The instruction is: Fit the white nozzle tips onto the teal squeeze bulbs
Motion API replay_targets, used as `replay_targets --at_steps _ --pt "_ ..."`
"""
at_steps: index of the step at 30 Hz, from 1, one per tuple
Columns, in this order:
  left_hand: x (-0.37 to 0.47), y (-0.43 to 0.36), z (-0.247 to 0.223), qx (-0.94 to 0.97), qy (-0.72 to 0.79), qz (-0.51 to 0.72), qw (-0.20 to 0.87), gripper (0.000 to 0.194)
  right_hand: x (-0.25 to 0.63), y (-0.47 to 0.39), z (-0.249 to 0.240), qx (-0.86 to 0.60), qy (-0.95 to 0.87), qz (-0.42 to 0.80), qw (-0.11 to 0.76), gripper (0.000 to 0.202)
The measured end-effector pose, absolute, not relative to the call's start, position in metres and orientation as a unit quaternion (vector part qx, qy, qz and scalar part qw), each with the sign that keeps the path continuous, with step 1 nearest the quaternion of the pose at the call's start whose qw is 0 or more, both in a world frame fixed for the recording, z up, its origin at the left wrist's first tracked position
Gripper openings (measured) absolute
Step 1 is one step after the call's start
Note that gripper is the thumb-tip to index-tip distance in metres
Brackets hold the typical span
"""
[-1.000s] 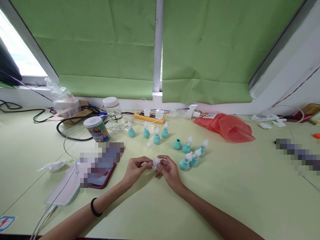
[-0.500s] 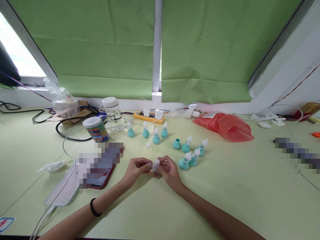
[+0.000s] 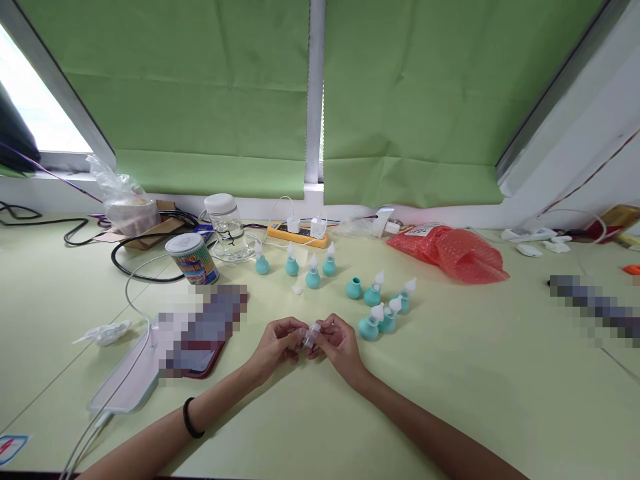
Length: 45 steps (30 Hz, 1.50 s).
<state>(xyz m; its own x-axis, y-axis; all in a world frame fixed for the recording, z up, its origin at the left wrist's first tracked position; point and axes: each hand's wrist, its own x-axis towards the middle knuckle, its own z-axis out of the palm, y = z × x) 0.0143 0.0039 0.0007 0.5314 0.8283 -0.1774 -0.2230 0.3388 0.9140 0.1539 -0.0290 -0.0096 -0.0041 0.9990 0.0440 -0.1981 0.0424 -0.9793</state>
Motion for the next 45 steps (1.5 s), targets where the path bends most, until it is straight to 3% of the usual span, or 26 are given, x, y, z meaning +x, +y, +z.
replay_targets --at_steps 10,15,23,27,32,41,45 --pt "0.015 0.004 -0.001 0.376 0.264 0.304 0.834 0.022 0.152 -0.031 -0.007 -0.411 -0.477 0.558 0.541 0.036" --pt "0.015 0.005 -0.005 0.301 0.234 0.273 0.883 0.031 0.151 -0.033 -0.009 -0.388 -0.467 0.581 0.541 0.034" --pt "0.019 0.001 -0.007 0.258 0.227 0.267 0.900 0.024 0.151 -0.033 -0.008 -0.358 -0.434 0.618 0.550 0.029" --pt "0.021 -0.001 -0.007 0.235 0.225 0.237 0.915 0.031 0.151 -0.031 -0.006 -0.358 -0.435 0.620 0.546 0.031" --pt "0.020 -0.003 -0.001 0.272 0.231 0.265 0.896 0.021 0.152 -0.031 -0.006 -0.350 -0.444 0.622 0.542 0.031" --pt "0.023 -0.002 -0.001 0.345 0.251 0.288 0.857 0.026 0.152 -0.029 -0.011 -0.342 -0.422 0.629 0.556 0.027" --pt "0.027 0.008 0.010 0.498 0.336 0.369 0.709 0.024 0.151 -0.028 -0.013 -0.347 -0.401 0.629 0.568 0.019"
